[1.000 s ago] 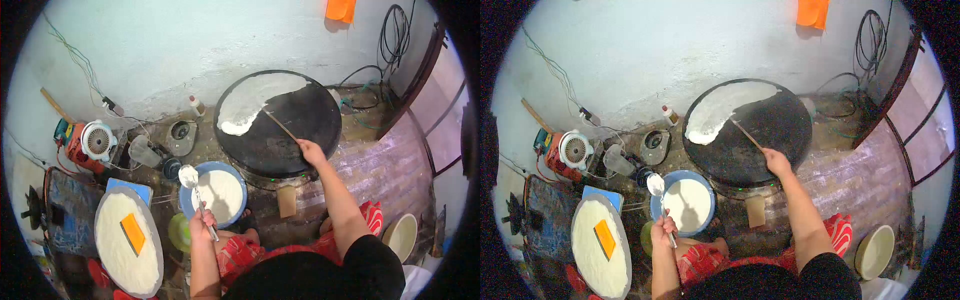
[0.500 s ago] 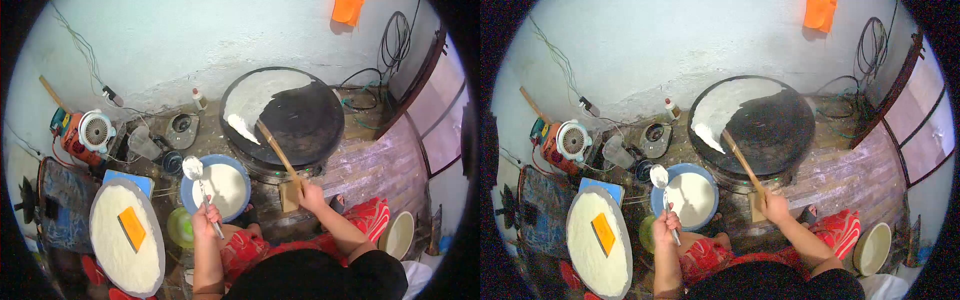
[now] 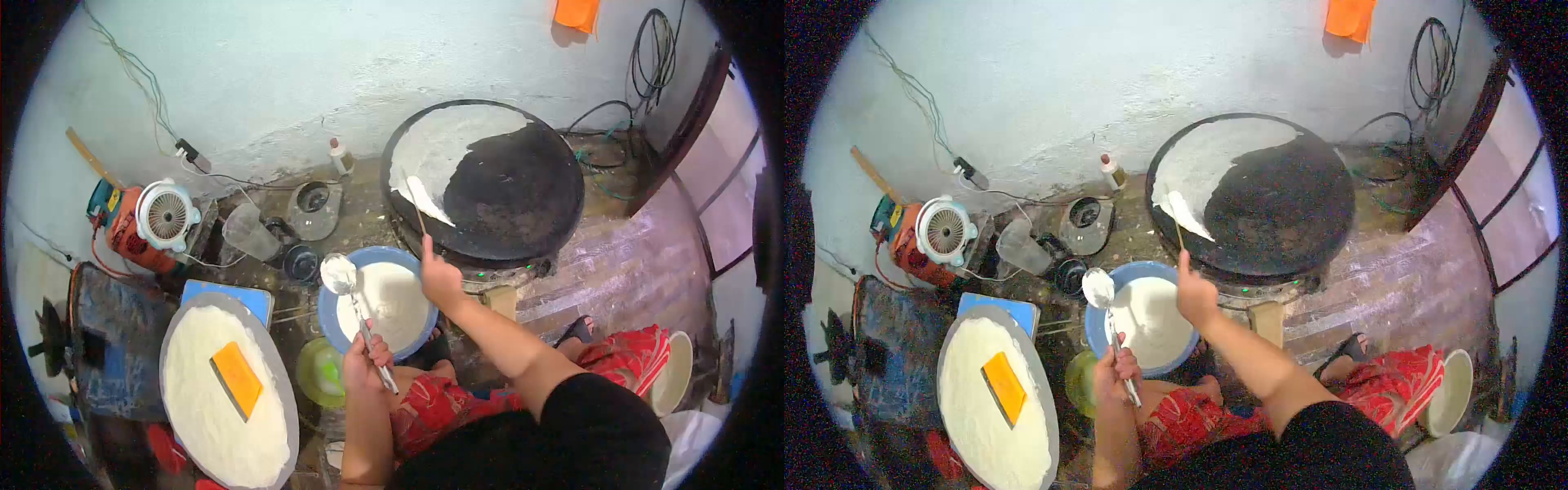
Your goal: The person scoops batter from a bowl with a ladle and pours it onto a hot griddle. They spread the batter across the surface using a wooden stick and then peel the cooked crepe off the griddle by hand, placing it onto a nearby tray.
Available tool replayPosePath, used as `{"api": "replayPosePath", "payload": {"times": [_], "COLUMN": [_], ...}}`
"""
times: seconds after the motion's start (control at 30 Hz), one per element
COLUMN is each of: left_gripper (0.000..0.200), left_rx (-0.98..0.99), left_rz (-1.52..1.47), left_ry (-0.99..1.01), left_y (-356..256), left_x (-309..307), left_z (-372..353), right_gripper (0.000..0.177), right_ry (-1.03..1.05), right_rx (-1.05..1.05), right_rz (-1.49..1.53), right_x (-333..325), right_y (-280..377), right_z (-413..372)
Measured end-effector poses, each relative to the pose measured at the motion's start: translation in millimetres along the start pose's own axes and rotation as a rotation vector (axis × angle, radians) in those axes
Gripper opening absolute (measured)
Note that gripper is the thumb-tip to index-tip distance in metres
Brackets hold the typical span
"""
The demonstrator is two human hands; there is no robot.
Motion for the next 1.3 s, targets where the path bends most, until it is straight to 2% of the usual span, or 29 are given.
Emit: {"api": "replayPosePath", "payload": {"times": [0.07,0.13,0.17,0.23,0.27,0.3,0.37,0.47,0.57,0.63,0.7,0.77,0.83,0.87,0.97,1.0,1.03,1.1,1.13,1.3], "left_gripper": [0.027,0.028,0.028,0.028,0.028,0.028,0.028,0.028,0.029,0.029,0.03,0.03,0.029,0.029,0.029,0.029,0.029,0.029,0.029,0.029], "left_rx": [-0.022,0.006,0.003,0.082,0.086,0.074,0.059,0.045,0.062,0.099,0.088,0.078,0.051,0.043,0.084,0.094,0.107,0.085,0.059,0.044], "left_rz": [-0.003,0.008,0.003,0.065,0.072,0.06,0.053,0.043,0.079,0.096,0.093,0.089,0.078,0.077,0.15,0.134,0.123,0.107,0.088,0.089], "left_ry": [0.021,0.048,0.047,-0.028,-0.027,-0.039,-0.068,0.005,0.01,-0.052,-0.05,-0.047,-0.002,0.009,-0.015,-0.052,-0.089,-0.063,-0.05,-0.009], "left_y": [1,0,1,-6,-6,-6,-7,-5,-8,-9,-8,-9,-7,-6,-10,-10,-12,-13,-11,-10], "left_x": [-1,2,3,2,4,3,-3,0,2,0,1,1,0,1,1,-1,-4,-5,-4,-3], "left_z": [1,0,1,-3,-4,-5,-9,-7,-9,-10,-10,-11,-9,-8,-9,-9,-10,-7,-7,-5], "right_gripper": [0.066,0.067,0.067,0.07,0.071,0.071,0.074,0.076,0.076,0.076,0.076,0.079,0.077,0.077,0.076,0.072,0.072,0.068,0.07,0.078], "right_ry": [-0.062,0.176,0.181,0.114,0.12,0.114,-0.022,-0.114,-0.072,-0.036,-0.147,-0.206,-0.196,-0.11,-0.046,0.041,0.042,-0.235,-0.194,-0.103], "right_rx": [-0.005,0.147,0.15,0.084,-0.015,-0.017,0.074,0.096,0.182,0.173,-0.019,0.002,0.153,0.205,0.244,0.246,0.25,0.026,0.162,0.279], "right_rz": [0.01,0.208,0.204,0.22,0.074,0.08,0.02,0.141,0.249,0.202,-0.066,-0.103,0.092,0.129,0.237,0.252,0.26,0.048,0.09,0.156], "right_x": [-31,-40,-36,-19,3,11,6,-11,-28,-2,-2,-8,-17,-17,-22,-3,13,-3,2,-32], "right_y": [6,9,10,20,27,25,13,-5,-3,2,24,16,-12,-19,-7,-5,-10,3,-18,-41], "right_z": [-40,-78,-74,-48,-26,-8,11,-28,-77,-67,-39,-37,-60,-75,-103,-95,-88,-71,-72,-123]}}
Point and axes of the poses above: each hand's wrist, its own z-axis towards the middle knuckle, its own x-axis out of the palm, y = z × x, the point moved 10 cm from there along z, towards the middle knuckle, and after that the axes turned 12 degrees about -x, right-handed, at the moved point
